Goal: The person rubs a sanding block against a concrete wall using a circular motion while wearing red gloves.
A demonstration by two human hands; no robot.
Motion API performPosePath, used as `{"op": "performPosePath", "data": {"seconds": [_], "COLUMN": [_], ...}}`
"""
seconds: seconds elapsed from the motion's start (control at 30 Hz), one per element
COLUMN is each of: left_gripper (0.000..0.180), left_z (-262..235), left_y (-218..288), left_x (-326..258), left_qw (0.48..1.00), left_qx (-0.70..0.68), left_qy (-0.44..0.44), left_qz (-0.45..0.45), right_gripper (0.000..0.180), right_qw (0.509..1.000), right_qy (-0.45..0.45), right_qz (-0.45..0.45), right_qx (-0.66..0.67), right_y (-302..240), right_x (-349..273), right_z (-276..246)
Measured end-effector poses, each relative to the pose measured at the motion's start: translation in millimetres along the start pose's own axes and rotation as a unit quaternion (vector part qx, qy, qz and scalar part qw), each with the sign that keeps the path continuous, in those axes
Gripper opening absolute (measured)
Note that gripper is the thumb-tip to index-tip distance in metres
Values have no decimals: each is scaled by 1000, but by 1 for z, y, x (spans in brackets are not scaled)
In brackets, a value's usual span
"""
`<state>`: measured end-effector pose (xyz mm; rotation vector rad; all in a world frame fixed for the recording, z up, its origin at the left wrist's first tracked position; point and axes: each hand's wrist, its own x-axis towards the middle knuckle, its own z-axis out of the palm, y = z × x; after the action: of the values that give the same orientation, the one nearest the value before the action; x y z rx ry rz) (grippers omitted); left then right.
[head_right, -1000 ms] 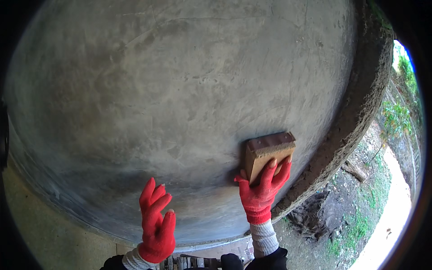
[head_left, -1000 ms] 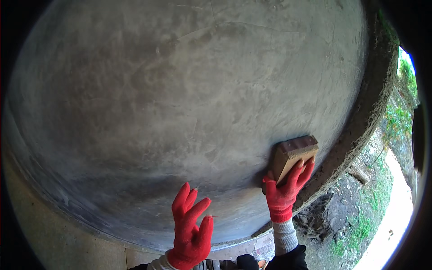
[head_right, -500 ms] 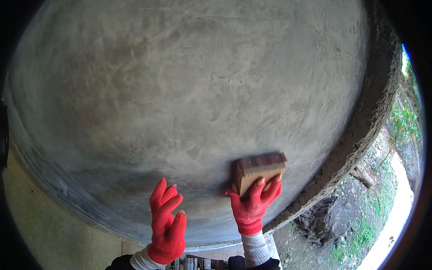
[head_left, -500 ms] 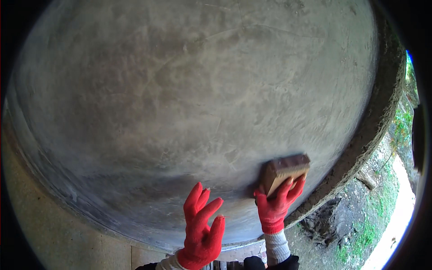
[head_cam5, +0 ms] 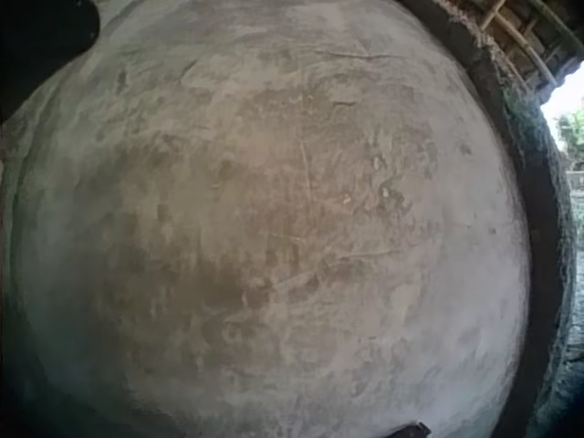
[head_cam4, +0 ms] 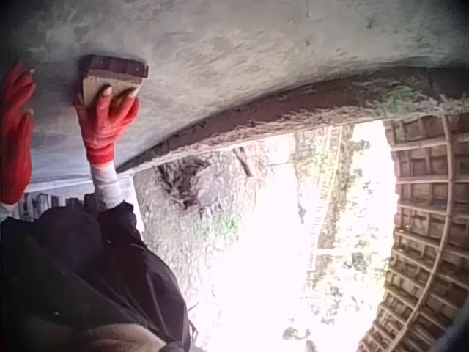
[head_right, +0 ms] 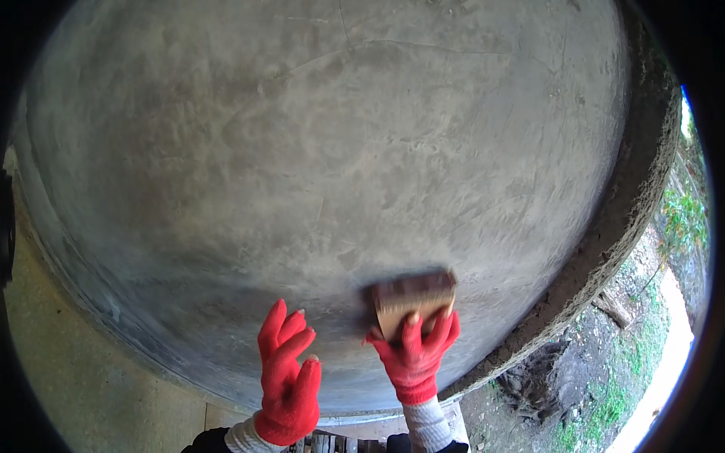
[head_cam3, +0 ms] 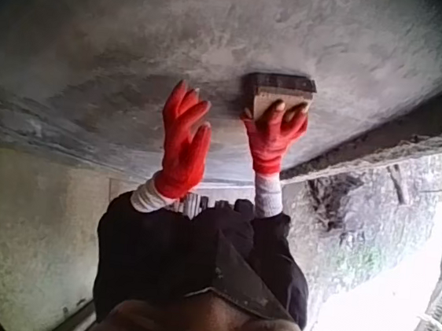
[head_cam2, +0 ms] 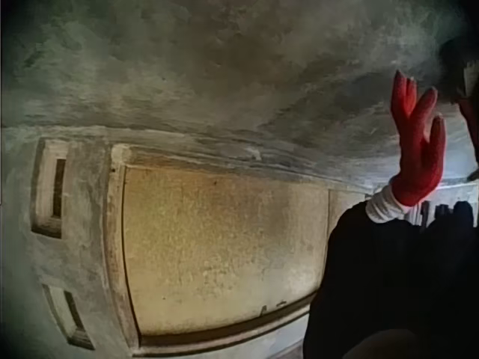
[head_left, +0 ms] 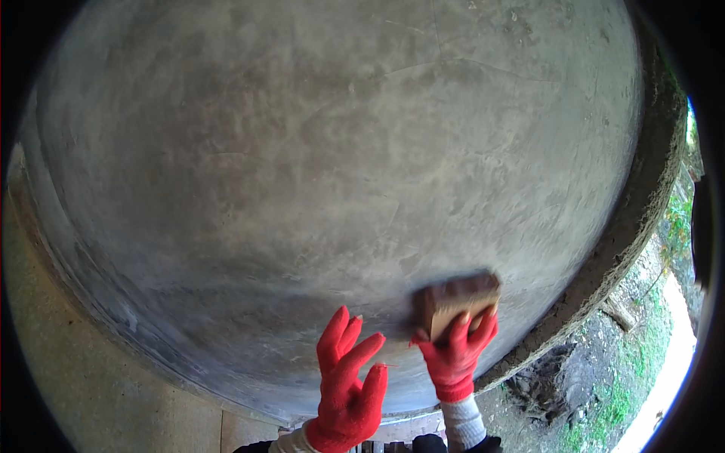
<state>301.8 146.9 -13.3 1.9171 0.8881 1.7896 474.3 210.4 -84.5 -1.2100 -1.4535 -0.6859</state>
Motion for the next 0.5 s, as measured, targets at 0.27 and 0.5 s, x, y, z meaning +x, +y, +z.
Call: {"op": "performPosePath", "data": {"seconds": [0.27, 0.5], "left_gripper": [34, 35], "left_z": [-1, -7], "left_y": [4, 4], "left_x": [3, -1], "left_qw": [999, 999], "left_qx": [-24, 8], "left_qy": [20, 31], "left_qz": [14, 19], "right_gripper": [120, 111], "right_qw": [998, 999], "right_qy": [-48, -21], "right_qz": [-26, -25], "right_qx": [5, 33], "right_y": [14, -26], "right_x": [-108, -36], "right_z": [23, 18]}}
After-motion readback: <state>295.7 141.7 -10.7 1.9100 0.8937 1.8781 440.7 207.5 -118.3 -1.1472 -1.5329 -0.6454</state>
